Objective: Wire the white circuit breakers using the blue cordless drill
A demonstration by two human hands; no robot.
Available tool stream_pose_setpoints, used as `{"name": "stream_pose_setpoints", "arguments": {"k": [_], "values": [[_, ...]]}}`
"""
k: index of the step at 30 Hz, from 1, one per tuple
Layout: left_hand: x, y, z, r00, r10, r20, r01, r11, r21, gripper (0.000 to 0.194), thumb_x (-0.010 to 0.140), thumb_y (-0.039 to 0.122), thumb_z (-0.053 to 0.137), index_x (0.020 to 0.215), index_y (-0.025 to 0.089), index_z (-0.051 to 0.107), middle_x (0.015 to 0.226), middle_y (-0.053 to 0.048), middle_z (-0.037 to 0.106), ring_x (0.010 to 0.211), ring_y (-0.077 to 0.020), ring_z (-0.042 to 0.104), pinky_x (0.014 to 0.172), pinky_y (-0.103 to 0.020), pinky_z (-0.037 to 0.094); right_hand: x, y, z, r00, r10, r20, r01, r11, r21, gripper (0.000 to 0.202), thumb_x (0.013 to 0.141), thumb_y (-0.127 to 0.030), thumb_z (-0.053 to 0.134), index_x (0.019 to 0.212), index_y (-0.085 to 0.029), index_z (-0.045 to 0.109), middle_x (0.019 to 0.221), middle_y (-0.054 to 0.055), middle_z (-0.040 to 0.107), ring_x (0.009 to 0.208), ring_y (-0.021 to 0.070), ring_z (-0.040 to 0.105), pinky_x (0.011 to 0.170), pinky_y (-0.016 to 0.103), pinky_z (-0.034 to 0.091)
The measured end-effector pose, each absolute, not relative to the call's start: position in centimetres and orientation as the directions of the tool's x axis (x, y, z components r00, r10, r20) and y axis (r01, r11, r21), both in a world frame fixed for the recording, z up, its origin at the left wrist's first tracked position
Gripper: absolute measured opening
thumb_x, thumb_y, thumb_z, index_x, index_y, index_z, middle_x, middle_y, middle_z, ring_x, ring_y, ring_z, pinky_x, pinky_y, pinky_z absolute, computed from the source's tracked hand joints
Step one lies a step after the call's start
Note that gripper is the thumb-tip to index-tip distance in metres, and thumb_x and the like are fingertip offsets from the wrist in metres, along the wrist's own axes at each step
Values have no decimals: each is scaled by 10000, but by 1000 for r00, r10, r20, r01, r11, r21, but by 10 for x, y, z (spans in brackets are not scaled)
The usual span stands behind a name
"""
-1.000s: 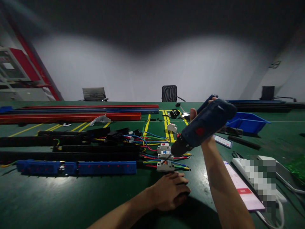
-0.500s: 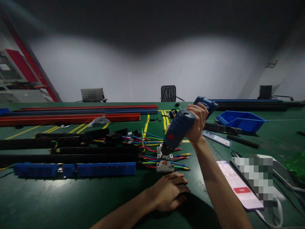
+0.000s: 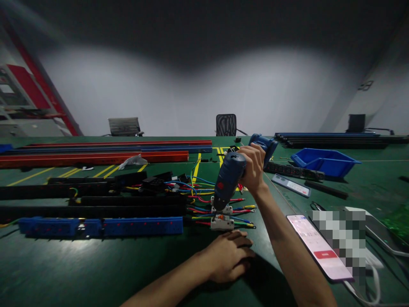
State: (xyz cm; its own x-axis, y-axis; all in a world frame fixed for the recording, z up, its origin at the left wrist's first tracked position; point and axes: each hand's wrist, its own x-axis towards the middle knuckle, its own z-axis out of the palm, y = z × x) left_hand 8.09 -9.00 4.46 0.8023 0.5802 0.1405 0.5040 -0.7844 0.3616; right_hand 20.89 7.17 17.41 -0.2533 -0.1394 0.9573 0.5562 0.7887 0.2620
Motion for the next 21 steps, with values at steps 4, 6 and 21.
{"name": "stream_pose_setpoints", "arguments": {"k": [4, 6, 21], "values": [[80, -90, 43, 801, 580, 148, 501, -785, 364, 390, 992, 393, 447, 1339, 250, 551, 1502, -48, 483, 1442, -255, 356, 1197, -430, 304, 207, 68, 176, -309, -135, 941, 557, 777, 295, 329, 838, -203, 588, 1153, -254, 505, 1054, 56, 658, 1060, 232, 607, 1021, 500, 422], [80, -91, 43, 801, 581, 146, 503, -784, 365, 391, 986, 392, 460, 1340, 254, 548, 1505, -47, 478, 1445, -254, 350, 1199, -431, 302, 206, 67, 176, -333, -131, 934, 557, 772, 306, 327, 847, -193, 576, 1163, -247, 511, 1068, 64, 659, 1076, 235, 600, 1016, 497, 425], [82, -92, 53, 784, 551, 286, 540, -833, 124, 353, 953, 336, 510, 1276, 217, 589, 1547, -84, 406, 1501, -297, 200, 1230, -517, 180, 196, 66, 167, -358, -113, 927, 522, 799, 299, 285, 860, -193, 571, 1132, -273, 539, 1076, 35, 667, 1124, 232, 591, 1082, 518, 365]]}}
